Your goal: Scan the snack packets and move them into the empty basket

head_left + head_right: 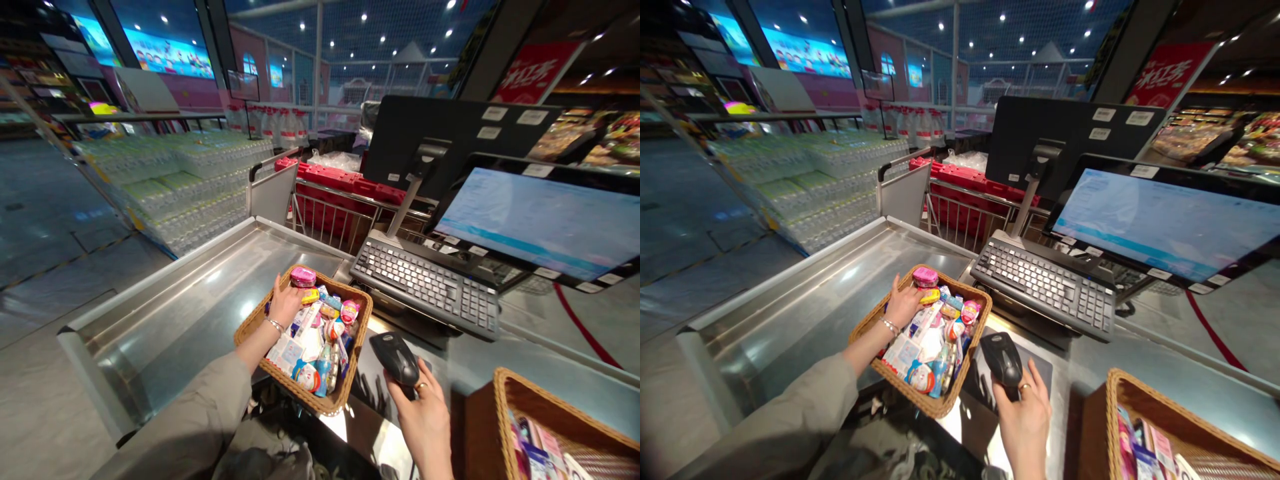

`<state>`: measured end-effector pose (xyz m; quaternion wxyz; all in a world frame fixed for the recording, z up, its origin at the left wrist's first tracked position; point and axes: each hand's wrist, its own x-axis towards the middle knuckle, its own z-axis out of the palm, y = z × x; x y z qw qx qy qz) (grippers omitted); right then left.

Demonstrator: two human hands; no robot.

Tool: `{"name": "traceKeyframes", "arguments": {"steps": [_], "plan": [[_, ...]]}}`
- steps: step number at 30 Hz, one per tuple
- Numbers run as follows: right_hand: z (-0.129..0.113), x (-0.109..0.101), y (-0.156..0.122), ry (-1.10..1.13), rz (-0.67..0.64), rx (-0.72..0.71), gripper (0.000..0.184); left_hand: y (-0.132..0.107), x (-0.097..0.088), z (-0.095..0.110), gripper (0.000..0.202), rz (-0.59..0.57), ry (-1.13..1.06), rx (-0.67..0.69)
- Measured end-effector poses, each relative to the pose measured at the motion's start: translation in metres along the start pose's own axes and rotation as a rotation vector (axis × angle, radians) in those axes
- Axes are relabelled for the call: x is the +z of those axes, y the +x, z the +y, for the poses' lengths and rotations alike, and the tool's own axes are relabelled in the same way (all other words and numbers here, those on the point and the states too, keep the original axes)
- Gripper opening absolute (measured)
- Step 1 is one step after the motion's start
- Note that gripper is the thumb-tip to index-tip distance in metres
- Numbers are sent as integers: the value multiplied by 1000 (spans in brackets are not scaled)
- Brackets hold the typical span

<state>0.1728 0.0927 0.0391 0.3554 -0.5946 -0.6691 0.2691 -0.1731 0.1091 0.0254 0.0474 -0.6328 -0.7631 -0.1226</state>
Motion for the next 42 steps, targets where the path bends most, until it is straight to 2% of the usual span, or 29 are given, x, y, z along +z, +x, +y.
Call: {"name": "traceKeyframes", "arguments": {"steps": [6,12,20,25,31,36,42], "plan": [[-5,-4,-1,31,0,13,46,-9,-11,2,24,30,-81,-33],[-4,-6,-3,31,12,-1,44,-18,-20,1,30,-15,-509,-254],[0,-7,-9,27,37,-36,42,-20,-23,9,49,-117,-957,-238],[-2,-12,-11,28,25,7,43,-20,-18,14,53,-146,-1107,-272],[0,-17,-13,29,37,1,44,-23,-12,17,51,-145,-1054,-274],[0,-19,-15,31,48,-21,42,-27,-12,17,50,-88,-812,-271],[-2,-20,-14,27,42,1,41,-27,-6,11,36,-118,-540,-224]]}}
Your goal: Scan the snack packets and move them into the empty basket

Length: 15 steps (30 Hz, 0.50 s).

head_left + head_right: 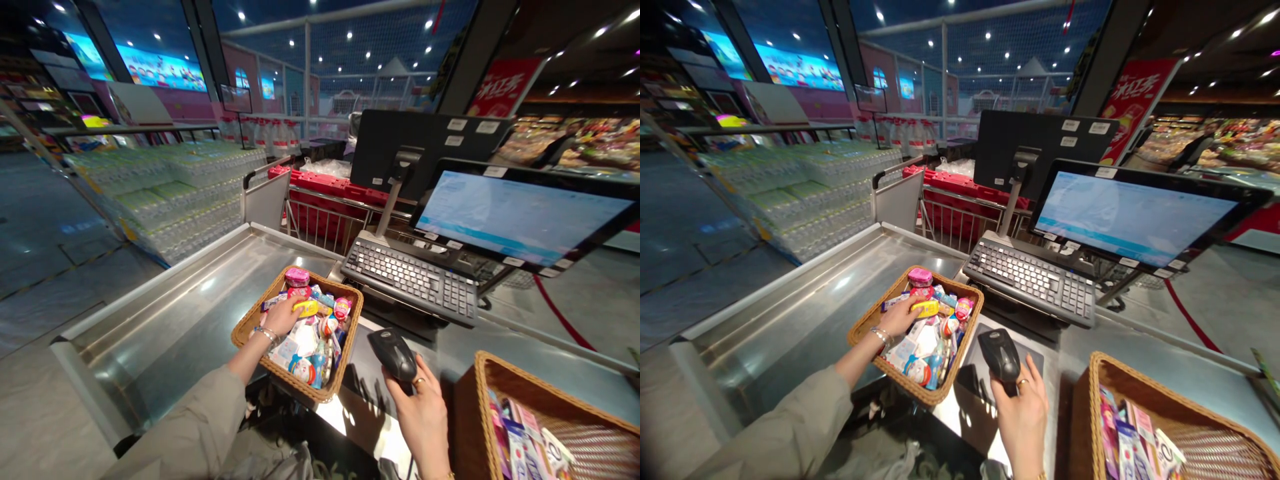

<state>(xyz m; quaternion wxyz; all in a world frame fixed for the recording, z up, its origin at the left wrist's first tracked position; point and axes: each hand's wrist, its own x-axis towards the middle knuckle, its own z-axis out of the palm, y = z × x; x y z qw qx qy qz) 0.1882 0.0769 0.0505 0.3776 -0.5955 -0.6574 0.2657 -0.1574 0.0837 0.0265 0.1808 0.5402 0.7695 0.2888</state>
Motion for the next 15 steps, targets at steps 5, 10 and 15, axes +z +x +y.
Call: {"name": "traceKeyframes", "arguments": {"steps": [5,10,15], "plan": [[0,-1,0,-11,4,-26,41,10,4,-15,33,26,55,14],[2,-2,-1,-22,16,-36,40,16,7,-28,31,86,39,36],[1,-2,0,-23,9,-61,40,13,10,-37,32,79,44,134]]}}
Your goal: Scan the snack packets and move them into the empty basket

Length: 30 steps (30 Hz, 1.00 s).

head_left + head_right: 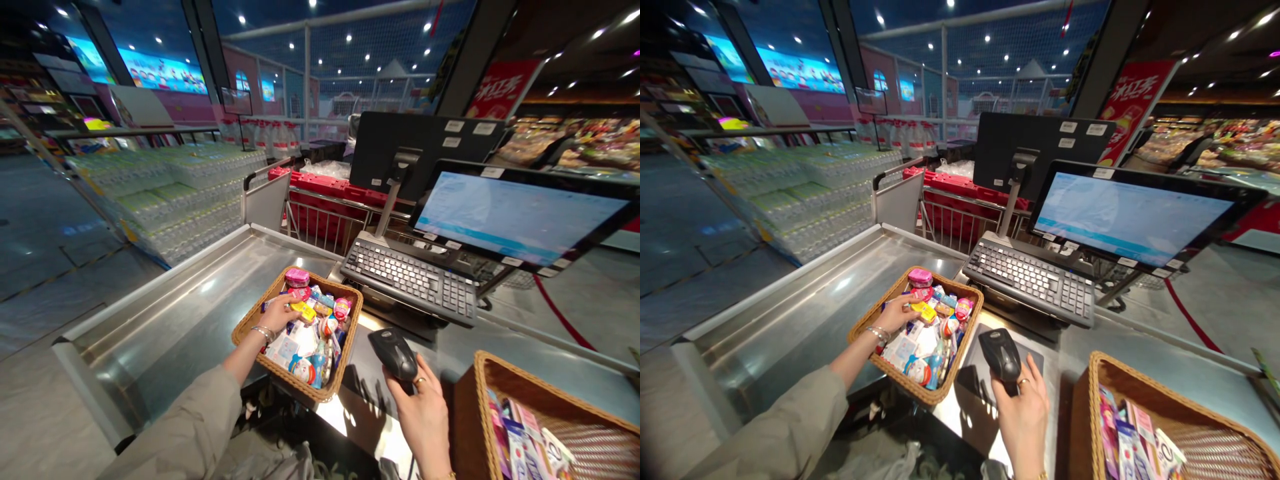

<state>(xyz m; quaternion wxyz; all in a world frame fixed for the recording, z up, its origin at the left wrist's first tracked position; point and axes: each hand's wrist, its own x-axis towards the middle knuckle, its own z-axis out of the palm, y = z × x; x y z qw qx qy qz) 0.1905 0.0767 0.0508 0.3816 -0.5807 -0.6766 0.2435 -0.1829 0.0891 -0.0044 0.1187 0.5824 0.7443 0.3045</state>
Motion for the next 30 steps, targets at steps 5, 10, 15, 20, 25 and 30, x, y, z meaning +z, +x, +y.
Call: {"name": "traceKeyframes", "arguments": {"steps": [5,10,15,20,25,30], "plan": [[-3,0,0,24,-18,44,41,-4,6,-1,43,4,78,110],[0,1,1,34,-13,46,40,-6,5,13,25,14,188,222],[7,1,0,6,15,2,41,-10,-2,39,21,71,283,332],[15,0,-1,-43,58,-78,40,-11,-6,70,18,153,430,444],[17,-2,-1,-71,91,-126,39,-11,-5,99,18,179,451,487],[17,-7,-2,-103,108,-129,37,-10,-1,125,19,209,438,507]]}}
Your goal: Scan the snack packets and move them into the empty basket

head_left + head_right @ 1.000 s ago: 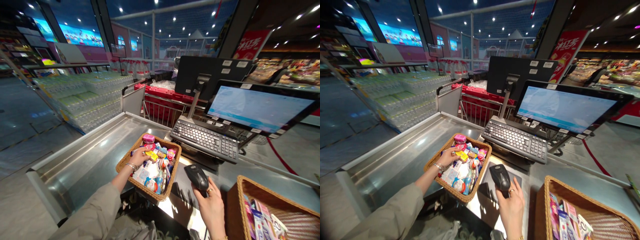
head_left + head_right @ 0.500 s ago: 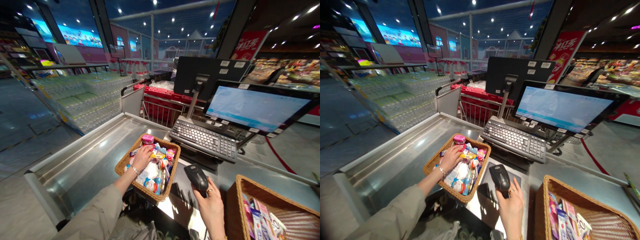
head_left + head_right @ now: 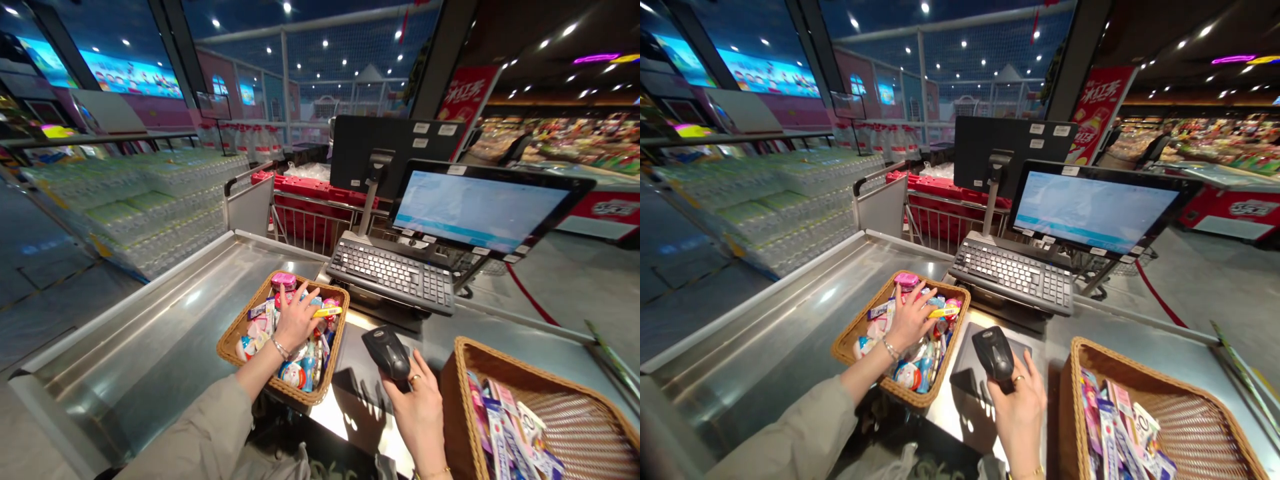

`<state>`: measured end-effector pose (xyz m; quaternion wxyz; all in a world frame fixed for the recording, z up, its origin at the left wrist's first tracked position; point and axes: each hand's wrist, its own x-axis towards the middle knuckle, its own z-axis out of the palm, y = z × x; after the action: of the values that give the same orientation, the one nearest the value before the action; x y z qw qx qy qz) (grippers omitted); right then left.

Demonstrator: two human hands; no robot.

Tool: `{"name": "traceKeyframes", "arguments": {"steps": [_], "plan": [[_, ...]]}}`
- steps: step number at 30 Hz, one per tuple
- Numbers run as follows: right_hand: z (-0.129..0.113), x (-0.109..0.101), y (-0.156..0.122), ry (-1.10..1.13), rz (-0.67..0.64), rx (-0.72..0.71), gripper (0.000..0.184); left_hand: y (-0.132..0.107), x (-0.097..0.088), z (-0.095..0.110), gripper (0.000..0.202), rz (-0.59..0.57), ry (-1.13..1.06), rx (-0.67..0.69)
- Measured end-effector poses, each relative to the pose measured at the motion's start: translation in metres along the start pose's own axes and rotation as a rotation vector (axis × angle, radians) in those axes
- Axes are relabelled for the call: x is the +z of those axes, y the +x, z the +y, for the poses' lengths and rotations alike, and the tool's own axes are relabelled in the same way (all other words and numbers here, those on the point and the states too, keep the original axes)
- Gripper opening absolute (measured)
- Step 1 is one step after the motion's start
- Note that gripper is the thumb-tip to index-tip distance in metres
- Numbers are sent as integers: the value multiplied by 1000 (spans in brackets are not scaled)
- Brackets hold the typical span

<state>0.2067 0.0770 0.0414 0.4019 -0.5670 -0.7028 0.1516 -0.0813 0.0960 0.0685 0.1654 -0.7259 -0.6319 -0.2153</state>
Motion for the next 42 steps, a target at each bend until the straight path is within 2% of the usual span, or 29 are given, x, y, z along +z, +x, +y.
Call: {"name": "traceKeyframes", "arguments": {"steps": [14,24,30,42], "plan": [[1,-18,-3,-43,104,-48,37,25,6,39,15,40,-96,90],[2,-31,-9,-86,137,-17,31,36,10,64,17,52,-161,172],[1,-37,-12,-111,180,-21,28,41,10,72,16,59,-185,203],[-2,-44,-14,-59,177,21,25,44,13,78,17,55,-200,220]]}}
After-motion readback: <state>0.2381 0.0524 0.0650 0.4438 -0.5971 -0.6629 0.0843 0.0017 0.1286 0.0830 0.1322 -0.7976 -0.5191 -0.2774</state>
